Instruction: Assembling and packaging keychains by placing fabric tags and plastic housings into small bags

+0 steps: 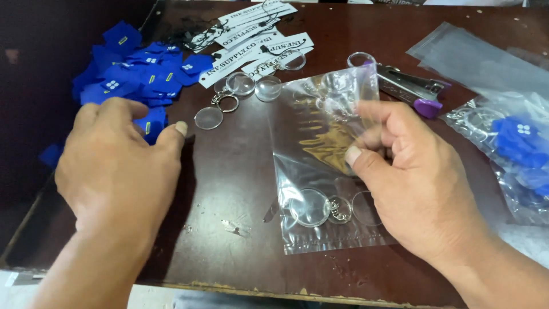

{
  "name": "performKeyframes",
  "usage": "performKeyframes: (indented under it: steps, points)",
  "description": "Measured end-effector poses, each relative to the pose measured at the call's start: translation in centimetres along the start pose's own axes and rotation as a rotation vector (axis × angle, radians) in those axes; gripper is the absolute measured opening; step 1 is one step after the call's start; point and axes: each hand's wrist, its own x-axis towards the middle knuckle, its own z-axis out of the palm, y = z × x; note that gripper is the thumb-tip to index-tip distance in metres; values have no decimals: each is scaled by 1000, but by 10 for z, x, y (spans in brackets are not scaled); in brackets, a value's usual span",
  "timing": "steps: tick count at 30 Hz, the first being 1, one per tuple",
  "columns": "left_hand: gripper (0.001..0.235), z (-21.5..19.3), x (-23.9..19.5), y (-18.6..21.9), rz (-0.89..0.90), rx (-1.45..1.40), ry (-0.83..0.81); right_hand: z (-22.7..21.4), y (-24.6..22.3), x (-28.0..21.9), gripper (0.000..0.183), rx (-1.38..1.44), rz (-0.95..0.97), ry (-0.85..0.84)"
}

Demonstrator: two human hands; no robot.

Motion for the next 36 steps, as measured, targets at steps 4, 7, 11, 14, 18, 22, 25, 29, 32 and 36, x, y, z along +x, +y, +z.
performKeyframes:
  steps: [4, 7, 11, 14, 18, 22, 25, 29, 32, 36]
  points:
    - [52, 0, 7, 3, -92, 67, -142, 1, 2, 1, 49, -11, -36, 17]
    - [30, 3, 9, 0, -113, 20, -145, 0, 0, 0, 49, -9, 3, 8]
    - [43, 7, 11, -4, -72, 12, -96, -1, 0, -1, 49, -4, -13, 3]
    - [38, 6, 9, -7, -74, 5, -102, 1, 4, -1, 49, -9, -43, 12]
    - [23, 12, 14, -12, -20, 16, -93, -1, 1, -2, 50, 9, 1, 6]
    - [19, 11, 10, -13, -37, -39, -20, -2, 3, -1, 50, 28, -14, 12]
    - [15, 10, 2, -12, -34, -39, 69, -2, 1, -2, 49, 14, 3, -1]
    - [10, 8, 2, -13, 92, 28, 149, -1, 2, -1, 48, 24, -16, 3]
    - [10, 6, 5, -18, 102, 23, 134, 0, 4, -1, 48, 16, -39, 7]
    - [36, -5, 8, -11, 194, 23, 171, 1, 8, 0, 51, 26, -87, 28]
